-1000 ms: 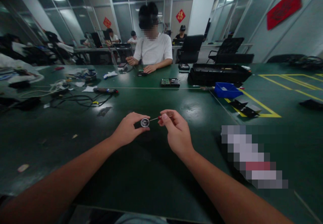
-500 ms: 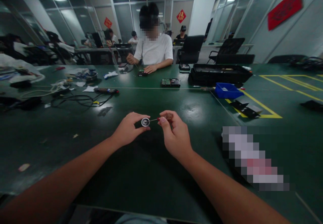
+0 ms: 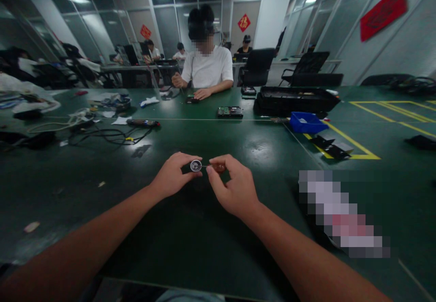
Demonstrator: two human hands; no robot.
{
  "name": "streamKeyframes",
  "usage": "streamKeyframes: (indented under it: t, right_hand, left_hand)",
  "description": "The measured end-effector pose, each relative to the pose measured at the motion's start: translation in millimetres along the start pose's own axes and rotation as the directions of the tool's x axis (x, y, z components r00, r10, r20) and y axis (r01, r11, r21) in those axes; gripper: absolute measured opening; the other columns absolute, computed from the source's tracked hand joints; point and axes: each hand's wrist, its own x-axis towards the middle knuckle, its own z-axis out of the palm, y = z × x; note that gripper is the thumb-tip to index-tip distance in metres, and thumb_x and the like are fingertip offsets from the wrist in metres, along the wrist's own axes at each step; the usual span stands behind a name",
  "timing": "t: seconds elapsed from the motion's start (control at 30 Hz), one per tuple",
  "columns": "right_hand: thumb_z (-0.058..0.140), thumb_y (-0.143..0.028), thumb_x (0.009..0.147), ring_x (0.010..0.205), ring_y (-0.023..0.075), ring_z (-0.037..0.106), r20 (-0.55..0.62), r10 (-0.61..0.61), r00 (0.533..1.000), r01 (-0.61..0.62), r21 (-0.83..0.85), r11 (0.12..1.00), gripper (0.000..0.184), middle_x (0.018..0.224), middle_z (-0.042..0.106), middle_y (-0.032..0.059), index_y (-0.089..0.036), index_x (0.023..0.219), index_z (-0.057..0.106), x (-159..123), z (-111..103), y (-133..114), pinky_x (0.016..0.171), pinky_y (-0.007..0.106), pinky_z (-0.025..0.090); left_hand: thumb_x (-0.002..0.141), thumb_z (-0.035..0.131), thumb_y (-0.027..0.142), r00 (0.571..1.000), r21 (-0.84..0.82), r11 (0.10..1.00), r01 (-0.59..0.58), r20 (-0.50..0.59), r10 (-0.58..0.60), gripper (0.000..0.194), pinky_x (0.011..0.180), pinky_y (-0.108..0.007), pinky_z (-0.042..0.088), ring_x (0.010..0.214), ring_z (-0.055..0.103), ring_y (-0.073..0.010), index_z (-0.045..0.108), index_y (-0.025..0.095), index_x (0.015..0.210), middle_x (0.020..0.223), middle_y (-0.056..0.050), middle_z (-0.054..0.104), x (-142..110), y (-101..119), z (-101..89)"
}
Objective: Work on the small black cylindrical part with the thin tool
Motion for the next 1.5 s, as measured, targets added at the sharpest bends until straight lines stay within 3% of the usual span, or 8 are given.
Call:
streamKeyframes:
  t: [0.17, 0.43, 0.63, 0.83, 1.07, 1.23, 1.37, 1.5]
  right_hand:
    - [0.053, -0.031, 0.097, 0.066, 0.0166, 0.065, 0.121, -0.061, 0.991, 0.062, -0.004, 0.998, 0.019, 0.076, 0.069, 0.0021, -0.022, 0.089, 0.067, 0, -2, -3, 0.062, 0.03, 0.049]
    - [0.065, -0.039, 0.093, 0.071, 0.0183, 0.069, -0.028, 0.135, 0.99, -0.134, 0.045, 0.99, 0.018, 0.083, 0.074, 0.0023, -0.023, 0.1, 0.067, 1, 5, 2, 0.062, 0.029, 0.049]
    - [0.056, -0.037, 0.099, 0.07, 0.0168, 0.068, 0.065, 0.129, 0.99, -0.135, 0.095, 0.986, 0.018, 0.079, 0.071, 0.0011, -0.022, 0.104, 0.065, 0, 3, 1, 0.065, 0.029, 0.049]
    - [0.049, -0.046, 0.101, 0.053, 0.0134, 0.056, 0.089, 0.197, 0.976, -0.205, 0.096, 0.974, 0.03, 0.065, 0.061, -0.0018, -0.022, 0.092, 0.065, -1, 6, 1, 0.05, 0.027, 0.039]
    - [0.061, -0.038, 0.096, 0.085, 0.0208, 0.07, 0.01, 0.171, 0.985, -0.171, 0.128, 0.977, 0.02, 0.095, 0.073, 0.0048, -0.023, 0.109, 0.063, -1, 7, 4, 0.074, 0.032, 0.052]
    - [0.049, -0.042, 0.102, 0.073, 0.0184, 0.066, 0.062, 0.192, 0.979, -0.2, 0.163, 0.966, 0.024, 0.079, 0.068, 0.002, -0.023, 0.104, 0.065, -2, 5, 5, 0.066, 0.032, 0.05]
    - [0.055, -0.041, 0.099, 0.078, 0.0187, 0.068, 0.025, 0.265, 0.964, -0.255, 0.365, 0.895, 0.022, 0.086, 0.07, 0.0033, -0.022, 0.106, 0.063, 0, 9, 6, 0.073, 0.034, 0.054]
    - [0.06, -0.044, 0.094, 0.077, 0.0176, 0.067, 0.02, 0.446, 0.895, -0.364, 0.61, 0.703, 0.024, 0.086, 0.068, 0.003, -0.021, 0.099, 0.065, 6, 15, 16, 0.077, 0.036, 0.056]
  left_hand:
    - [0.083, 0.08, 0.032, 1.0, -0.014, 1.0, -0.015, -0.003, 0.015, 0.036, 0.094, -0.043, 0.047, 0.104, 0.067, -0.0245, 0.07, 0.026, 0.118, 0.111, -0.002, 0.076, 0, 1, -0.2]
    - [0.084, 0.079, 0.032, 1.0, -0.009, 1.0, -0.001, 0.004, 0.001, 0.035, 0.094, -0.043, 0.046, 0.104, 0.066, -0.0245, 0.071, 0.027, 0.118, 0.113, -0.002, 0.076, 0, 3, -1.6]
    - [0.084, 0.079, 0.032, 1.0, -0.002, 1.0, -0.011, 0.013, 0.011, 0.033, 0.093, -0.043, 0.046, 0.104, 0.067, -0.0247, 0.072, 0.027, 0.117, 0.112, -0.002, 0.076, 0, 2, -1.0]
    - [0.084, 0.079, 0.035, 1.0, 0.001, 1.0, -0.018, 0.007, 0.018, 0.035, 0.093, -0.043, 0.046, 0.103, 0.067, -0.0241, 0.071, 0.026, 0.118, 0.112, -0.002, 0.076, 0, 0, 0.5]
    - [0.083, 0.081, 0.032, 1.0, -0.006, 1.0, -0.006, -0.007, 0.006, 0.035, 0.093, -0.043, 0.046, 0.103, 0.067, -0.024, 0.071, 0.025, 0.116, 0.111, -0.002, 0.077, 0, -1, -0.2]
    - [0.083, 0.081, 0.031, 1.0, -0.009, 1.0, -0.029, 0.003, 0.029, 0.036, 0.092, -0.043, 0.046, 0.103, 0.067, -0.0239, 0.071, 0.025, 0.117, 0.112, -0.002, 0.076, 0, -1, -0.4]
    - [0.083, 0.081, 0.032, 1.0, -0.019, 1.0, -0.014, -0.012, 0.013, 0.037, 0.091, -0.042, 0.047, 0.103, 0.067, -0.0241, 0.07, 0.025, 0.118, 0.111, -0.003, 0.076, 0, -2, -0.5]
    - [0.084, 0.08, 0.031, 1.0, -0.038, 0.999, -0.024, -0.009, 0.024, 0.037, 0.093, -0.043, 0.047, 0.106, 0.067, -0.0243, 0.07, 0.025, 0.119, 0.115, -0.003, 0.076, 0, -1, -1.7]
